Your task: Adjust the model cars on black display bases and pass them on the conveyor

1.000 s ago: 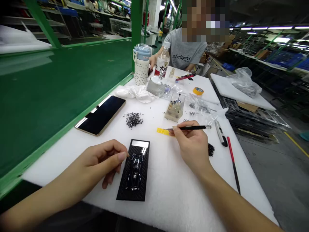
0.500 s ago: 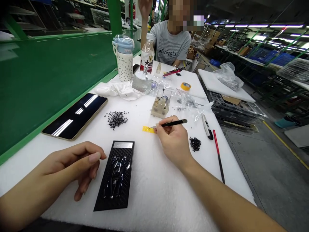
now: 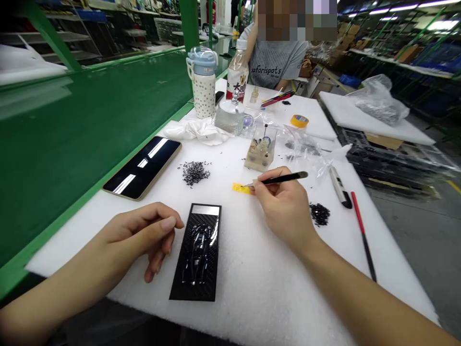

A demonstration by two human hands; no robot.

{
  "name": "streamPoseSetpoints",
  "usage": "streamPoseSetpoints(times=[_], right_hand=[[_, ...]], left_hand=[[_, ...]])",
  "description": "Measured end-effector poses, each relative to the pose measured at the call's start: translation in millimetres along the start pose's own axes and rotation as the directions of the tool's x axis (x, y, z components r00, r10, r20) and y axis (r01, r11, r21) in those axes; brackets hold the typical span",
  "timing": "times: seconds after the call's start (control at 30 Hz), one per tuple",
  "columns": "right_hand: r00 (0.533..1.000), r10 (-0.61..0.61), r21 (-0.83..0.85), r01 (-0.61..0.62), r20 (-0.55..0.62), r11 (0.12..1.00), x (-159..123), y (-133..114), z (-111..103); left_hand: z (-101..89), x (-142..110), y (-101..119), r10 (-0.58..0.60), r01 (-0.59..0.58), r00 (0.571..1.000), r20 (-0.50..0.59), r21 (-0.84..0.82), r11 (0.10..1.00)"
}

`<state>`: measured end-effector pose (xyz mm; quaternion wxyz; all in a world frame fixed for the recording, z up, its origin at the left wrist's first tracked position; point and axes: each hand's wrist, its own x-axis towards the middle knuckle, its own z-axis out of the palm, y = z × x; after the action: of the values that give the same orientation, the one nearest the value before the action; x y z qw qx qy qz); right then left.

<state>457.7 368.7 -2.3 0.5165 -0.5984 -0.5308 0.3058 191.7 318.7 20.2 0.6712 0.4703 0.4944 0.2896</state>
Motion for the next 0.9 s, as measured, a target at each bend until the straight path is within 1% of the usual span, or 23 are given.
streamPoseSetpoints(times=[0.07, 0.13, 0.2, 0.23, 0.37, 0.47, 0.53, 0.63, 0.77, 0.9], right_hand=[[1.0, -0.018, -0.006, 0.017, -0.018, 1.0, -1, -1, 0], [0.997, -0.052, -0.008, 0.052, -0.052, 0.999, -7, -6, 0], [0.992, -0.095, -0.019, 0.094, -0.079, 0.995, -19, -16, 1], [0.991, -0.107, -0.028, 0.105, -0.075, 0.994, -27, -22, 2], [0.989, -0.146, -0.059, 0.147, 0.035, 0.987, -65, -45, 9], [0.965, -0.244, -0.008, 0.246, 0.097, 0.969, -83, -50, 15], [0.943, -0.298, 0.03, 0.297, 0.15, 0.954, -87, -48, 18], [0.919, -0.329, 0.055, 0.325, 0.217, 0.944, -87, -42, 20], [0.906, -0.36, 0.03, 0.363, 0.22, 0.931, -86, -39, 21], [0.905, -0.361, 0.009, 0.369, 0.227, 0.929, -87, -40, 23]], left_hand=[[1.4, 0, 2, -0.001, 0.0, 1.0, -0.007, -0.003, 1.0], [3.2, 1, 5, -0.017, 0.017, 0.999, -0.036, -0.021, 1.0], [4.5, 3, 8, -0.057, 0.055, 0.997, -0.052, -0.033, 0.998], [4.6, 5, 10, -0.079, 0.078, 0.996, -0.046, -0.027, 0.997], [2.2, 10, 14, -0.167, 0.163, 0.985, 0.053, 0.07, 0.984], [0.4, 12, 15, -0.19, 0.174, 0.976, 0.108, 0.141, 0.974], [0.3, 11, 15, -0.18, 0.157, 0.976, 0.124, 0.176, 0.972], [1.3, 10, 18, -0.157, 0.118, 0.975, 0.157, 0.236, 0.965], [2.6, 8, 21, -0.156, 0.101, 0.974, 0.165, 0.303, 0.948], [2.5, 6, 20, -0.159, 0.108, 0.976, 0.15, 0.304, 0.946]])
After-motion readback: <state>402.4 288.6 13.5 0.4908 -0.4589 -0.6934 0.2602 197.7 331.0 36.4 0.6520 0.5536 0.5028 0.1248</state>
